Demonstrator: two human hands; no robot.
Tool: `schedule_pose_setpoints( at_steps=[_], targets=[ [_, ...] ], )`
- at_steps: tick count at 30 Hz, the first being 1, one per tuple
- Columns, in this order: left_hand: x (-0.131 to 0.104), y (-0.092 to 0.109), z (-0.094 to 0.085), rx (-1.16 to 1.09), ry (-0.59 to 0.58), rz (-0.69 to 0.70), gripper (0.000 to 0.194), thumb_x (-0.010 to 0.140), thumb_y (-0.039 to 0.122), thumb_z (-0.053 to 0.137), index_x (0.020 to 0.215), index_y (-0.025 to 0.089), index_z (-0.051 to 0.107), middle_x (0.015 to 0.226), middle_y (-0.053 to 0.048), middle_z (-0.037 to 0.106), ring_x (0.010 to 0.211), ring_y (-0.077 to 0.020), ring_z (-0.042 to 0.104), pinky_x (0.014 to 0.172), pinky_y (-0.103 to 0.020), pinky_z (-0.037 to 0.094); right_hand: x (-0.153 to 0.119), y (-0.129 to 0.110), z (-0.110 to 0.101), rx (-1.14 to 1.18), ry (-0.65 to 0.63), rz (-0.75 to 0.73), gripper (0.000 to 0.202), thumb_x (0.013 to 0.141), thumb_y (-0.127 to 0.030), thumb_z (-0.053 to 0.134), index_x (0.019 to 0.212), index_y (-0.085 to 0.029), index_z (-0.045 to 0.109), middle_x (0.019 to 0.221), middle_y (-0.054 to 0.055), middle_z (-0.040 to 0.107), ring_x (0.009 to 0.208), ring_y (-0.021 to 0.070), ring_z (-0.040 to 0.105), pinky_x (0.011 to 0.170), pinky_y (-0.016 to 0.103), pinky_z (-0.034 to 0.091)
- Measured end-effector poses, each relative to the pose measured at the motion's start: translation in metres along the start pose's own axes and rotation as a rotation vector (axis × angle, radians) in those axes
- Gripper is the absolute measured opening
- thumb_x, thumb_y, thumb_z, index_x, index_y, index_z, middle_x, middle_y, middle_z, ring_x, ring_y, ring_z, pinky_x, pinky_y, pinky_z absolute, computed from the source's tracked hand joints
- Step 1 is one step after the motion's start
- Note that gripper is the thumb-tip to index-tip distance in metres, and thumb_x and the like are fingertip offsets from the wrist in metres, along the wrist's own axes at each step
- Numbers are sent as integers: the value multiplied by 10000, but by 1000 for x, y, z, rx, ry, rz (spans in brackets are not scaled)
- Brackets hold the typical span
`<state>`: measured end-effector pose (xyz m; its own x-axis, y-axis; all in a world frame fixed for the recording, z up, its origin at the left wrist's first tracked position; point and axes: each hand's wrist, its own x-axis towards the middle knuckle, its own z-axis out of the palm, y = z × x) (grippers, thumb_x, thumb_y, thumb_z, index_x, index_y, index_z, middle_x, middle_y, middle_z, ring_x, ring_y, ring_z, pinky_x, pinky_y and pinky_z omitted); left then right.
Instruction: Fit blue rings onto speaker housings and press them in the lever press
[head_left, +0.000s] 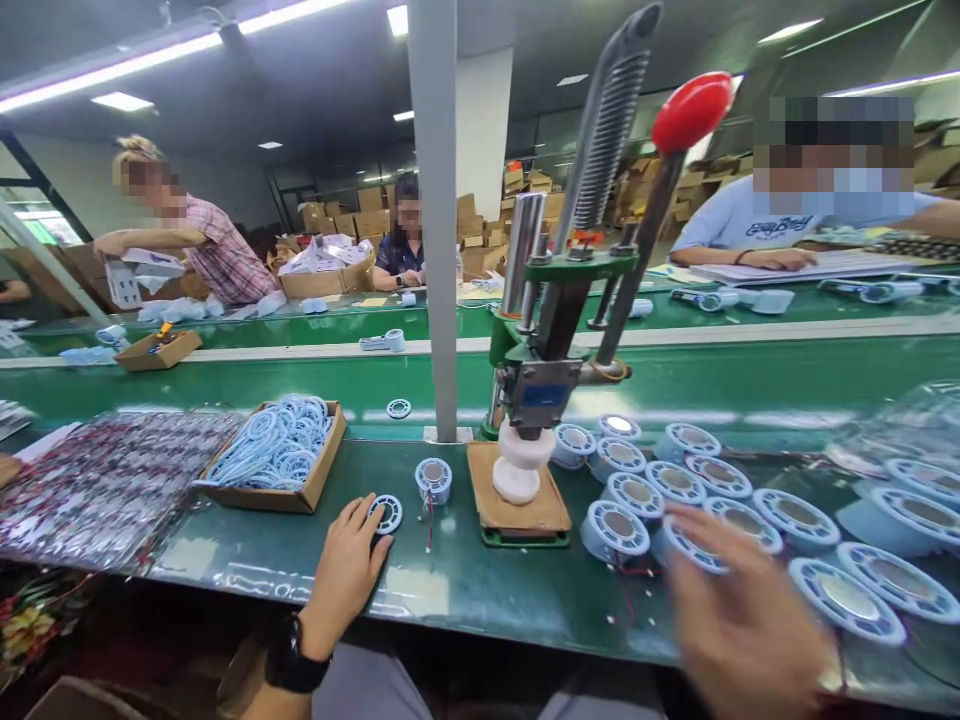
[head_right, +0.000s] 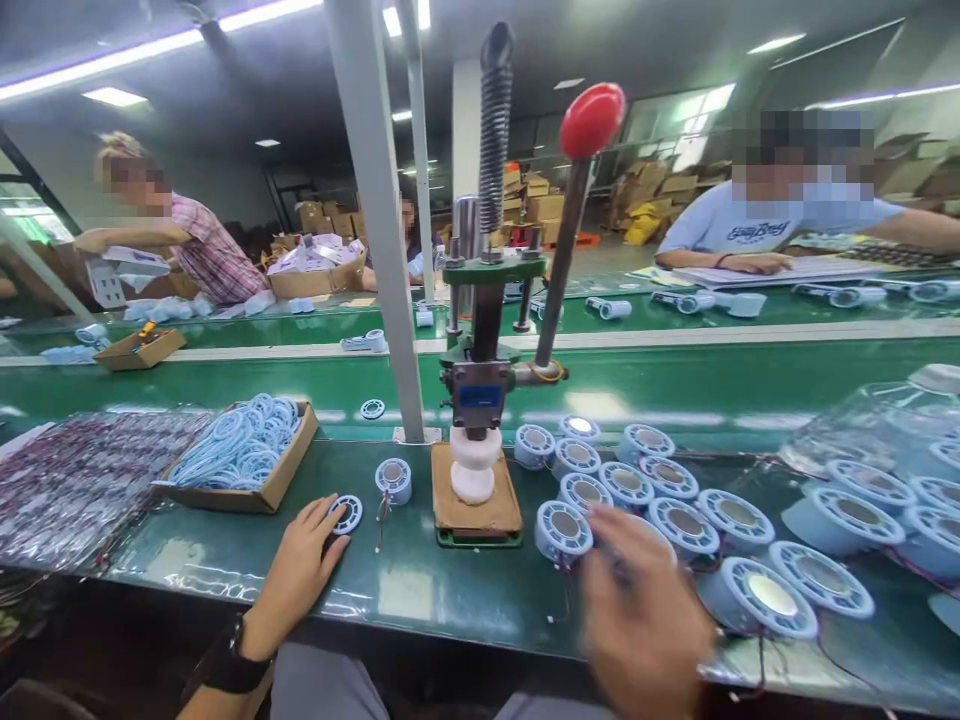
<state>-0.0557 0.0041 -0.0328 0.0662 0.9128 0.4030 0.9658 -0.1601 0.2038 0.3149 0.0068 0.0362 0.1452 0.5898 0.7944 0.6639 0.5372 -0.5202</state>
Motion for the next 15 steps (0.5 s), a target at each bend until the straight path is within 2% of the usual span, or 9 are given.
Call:
schedule_pose_setpoints(
  at_steps=[1, 3, 5, 8, 11, 13, 15],
  targets=[
    [-2, 1, 0, -17, 4, -11, 340, 927, 277, 528, 1246, 220, 629, 1346, -92, 619, 1247, -297, 547, 1026, -514, 493, 7, -29, 31, 76, -88, -118, 471, 900, -250, 487, 1309, -480, 530, 1102, 36, 655, 1020, 271, 653, 779, 520, 579],
    [-3, 3, 0, -59, 23, -28, 319, 919, 273, 548, 1223, 217, 631, 1332, -92, 630, 1248, -299, 553, 1033, -523, 486, 29, -75, 99, 144, -458, -269, 414, 915, -150, 436, 1249, -319, 613, 1140, 50, 651, 1053, 204, 642, 864, 393, 583],
    [-2, 5, -1, -111, 43, -47, 264, 905, 256, 569, 1154, 213, 644, 1310, -95, 641, 1242, -294, 563, 1039, -519, 483, 58, -101, 169, -30, -871, -237, 437, 934, -84, 398, 1288, -247, 596, 1246, 71, 603, 1182, 175, 572, 1020, 330, 504],
    [-1, 7, -4, -184, 57, -88, 139, 864, 212, 607, 996, 210, 650, 1273, -101, 652, 1228, -291, 577, 1035, -511, 484, 101, -108, 254, -204, -1055, -153, 405, 964, -100, 429, 1338, -188, 554, 1287, 121, 564, 1218, 219, 544, 1024, 380, 490],
    [0, 8, -6, -234, 58, -135, 91, 832, 174, 627, 915, 214, 630, 1251, -97, 656, 1223, -292, 580, 1022, -509, 488, 126, -96, 304, -324, -1180, -98, 355, 963, -234, 558, 1309, -156, 552, 1314, 123, 539, 1202, 239, 547, 1001, 443, 502],
    [0, 10, -6, -257, 61, -159, 94, 822, 161, 636, 899, 213, 623, 1243, -96, 655, 1223, -292, 576, 1021, -510, 486, 130, -86, 320, -389, -1260, -80, 374, 949, -318, 602, 1282, -154, 559, 1313, 108, 538, 1186, 230, 553, 1000, 454, 501],
    [1, 10, -6, -269, 76, -177, 94, 816, 156, 643, 891, 210, 622, 1236, -101, 654, 1216, -297, 572, 1023, -516, 480, 131, -79, 327, -439, -1313, -72, 367, 950, -341, 600, 1263, -152, 567, 1291, 104, 550, 1161, 220, 564, 991, 442, 506]
  ],
)
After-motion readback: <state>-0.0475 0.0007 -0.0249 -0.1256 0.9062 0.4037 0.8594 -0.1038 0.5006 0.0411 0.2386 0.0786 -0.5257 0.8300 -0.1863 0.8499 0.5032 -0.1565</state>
